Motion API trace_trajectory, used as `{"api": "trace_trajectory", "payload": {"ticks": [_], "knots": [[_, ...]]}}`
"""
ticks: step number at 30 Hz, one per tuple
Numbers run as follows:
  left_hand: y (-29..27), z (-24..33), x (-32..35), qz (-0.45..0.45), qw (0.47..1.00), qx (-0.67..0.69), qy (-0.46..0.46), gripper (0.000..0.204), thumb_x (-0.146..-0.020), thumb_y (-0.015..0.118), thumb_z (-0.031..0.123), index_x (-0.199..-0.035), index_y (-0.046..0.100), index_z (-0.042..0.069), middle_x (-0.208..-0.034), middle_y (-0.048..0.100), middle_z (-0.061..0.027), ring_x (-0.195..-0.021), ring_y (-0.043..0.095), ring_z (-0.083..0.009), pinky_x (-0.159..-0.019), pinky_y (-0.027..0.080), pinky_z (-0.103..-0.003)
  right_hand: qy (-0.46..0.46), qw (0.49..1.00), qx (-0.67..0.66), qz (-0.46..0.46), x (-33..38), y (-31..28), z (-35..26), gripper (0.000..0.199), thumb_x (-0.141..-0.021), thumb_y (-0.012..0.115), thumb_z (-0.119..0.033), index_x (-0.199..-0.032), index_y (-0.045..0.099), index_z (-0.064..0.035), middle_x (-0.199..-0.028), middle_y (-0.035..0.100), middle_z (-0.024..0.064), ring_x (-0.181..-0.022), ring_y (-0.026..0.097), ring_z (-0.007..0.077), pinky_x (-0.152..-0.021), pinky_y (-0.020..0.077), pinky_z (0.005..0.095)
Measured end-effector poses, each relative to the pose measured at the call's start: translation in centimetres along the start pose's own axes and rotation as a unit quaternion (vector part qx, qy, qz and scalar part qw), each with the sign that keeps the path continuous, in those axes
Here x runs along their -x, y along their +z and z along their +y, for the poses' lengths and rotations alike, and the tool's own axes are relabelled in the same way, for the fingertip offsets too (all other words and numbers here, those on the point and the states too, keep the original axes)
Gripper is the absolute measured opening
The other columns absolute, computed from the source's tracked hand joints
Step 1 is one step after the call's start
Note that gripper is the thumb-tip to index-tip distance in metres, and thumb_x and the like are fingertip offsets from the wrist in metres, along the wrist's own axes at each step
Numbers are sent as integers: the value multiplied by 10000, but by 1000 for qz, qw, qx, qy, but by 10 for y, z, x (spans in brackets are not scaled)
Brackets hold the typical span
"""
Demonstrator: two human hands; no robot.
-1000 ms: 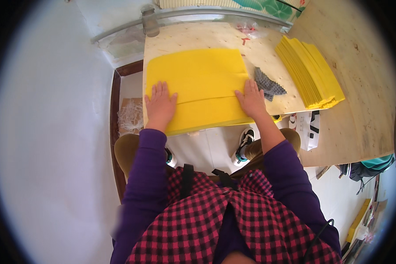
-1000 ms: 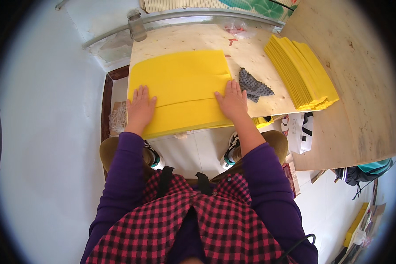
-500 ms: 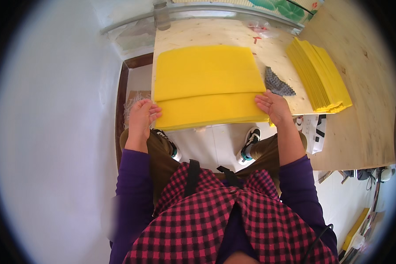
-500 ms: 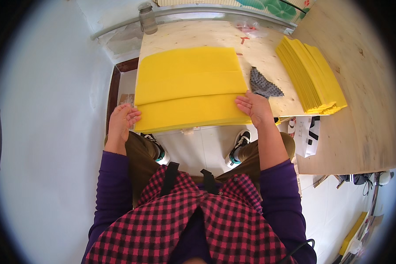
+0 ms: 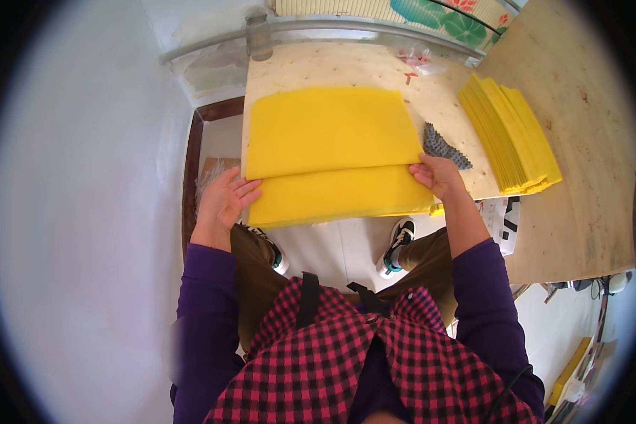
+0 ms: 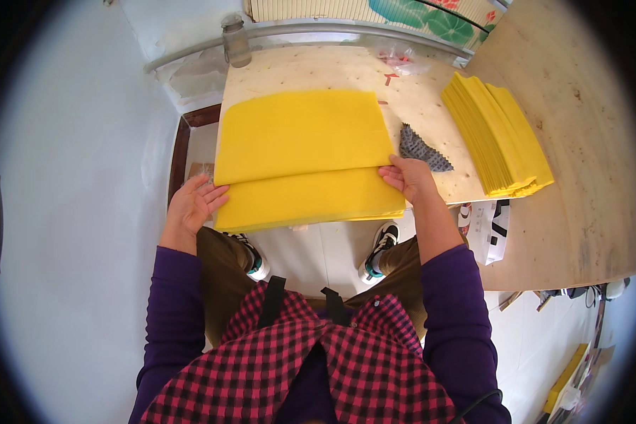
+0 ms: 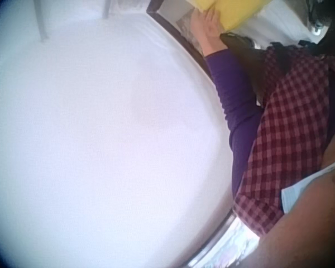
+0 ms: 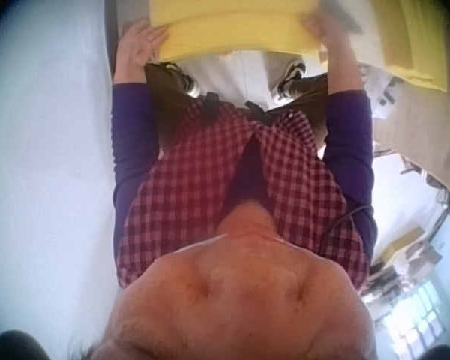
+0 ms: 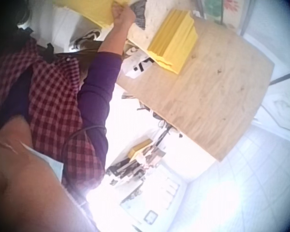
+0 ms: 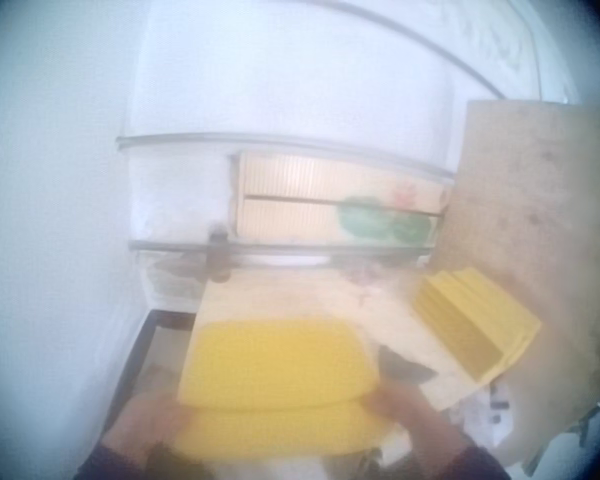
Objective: The person folds a stack of yellow foam sheets on a wooden table, aligning edges and pressing folds flat. They repeatedly fold and unfold the sheets, then stack the folded pieces on the table.
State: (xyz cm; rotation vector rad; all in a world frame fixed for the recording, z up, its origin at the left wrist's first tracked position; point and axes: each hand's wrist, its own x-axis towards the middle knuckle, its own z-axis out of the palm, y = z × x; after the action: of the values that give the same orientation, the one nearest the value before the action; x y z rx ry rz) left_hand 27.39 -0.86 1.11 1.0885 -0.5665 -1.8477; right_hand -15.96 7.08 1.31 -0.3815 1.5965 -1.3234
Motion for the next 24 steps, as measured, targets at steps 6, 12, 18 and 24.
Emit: {"api": "trace_trajectory", "payload": {"ticks": [6, 12, 18, 24], "knots": [[-1, 11, -30, 1, 998, -62, 10, 282, -911, 584, 198, -1113, 496, 23, -1074, 597, -179, -953, 620, -275, -812, 538, -365, 5, 998, 56, -25, 0, -10, -4, 188, -898, 603, -101, -997, 585, 58, -880, 663, 163, -731, 688, 220, -615, 592, 277], [4, 24, -72, -48, 990, -131, 14, 228, -912, 582, 206, -1078, 529, 58, -971, 637, -76, -883, 625, -169, -765, 527, -292, 10, 994, 97, -49, -6, -9, -25, 216, -903, 616, -194, -978, 615, 8, -888, 670, 126, -717, 681, 195, -623, 573, 260], [20, 39, -122, -22, 982, -183, 48, 289, -892, 605, 150, -1151, 523, 49, -953, 635, -31, -800, 597, -115, -707, 491, -260, -17, 985, 162, -62, -44, 1, -51, 223, -894, 638, -229, -939, 631, -11, -817, 647, 50, -671, 602, 110, -570, 482, 225], [29, 53, -160, -34, 972, -225, 57, 360, -868, 635, 125, -1202, 520, 54, -969, 637, -25, -795, 590, -109, -708, 477, -252, -61, 961, 257, -84, -93, 14, -73, 160, -856, 689, -217, -842, 642, -64, -662, 496, -40, -545, 394, 69, -476, 313, 228]]}}
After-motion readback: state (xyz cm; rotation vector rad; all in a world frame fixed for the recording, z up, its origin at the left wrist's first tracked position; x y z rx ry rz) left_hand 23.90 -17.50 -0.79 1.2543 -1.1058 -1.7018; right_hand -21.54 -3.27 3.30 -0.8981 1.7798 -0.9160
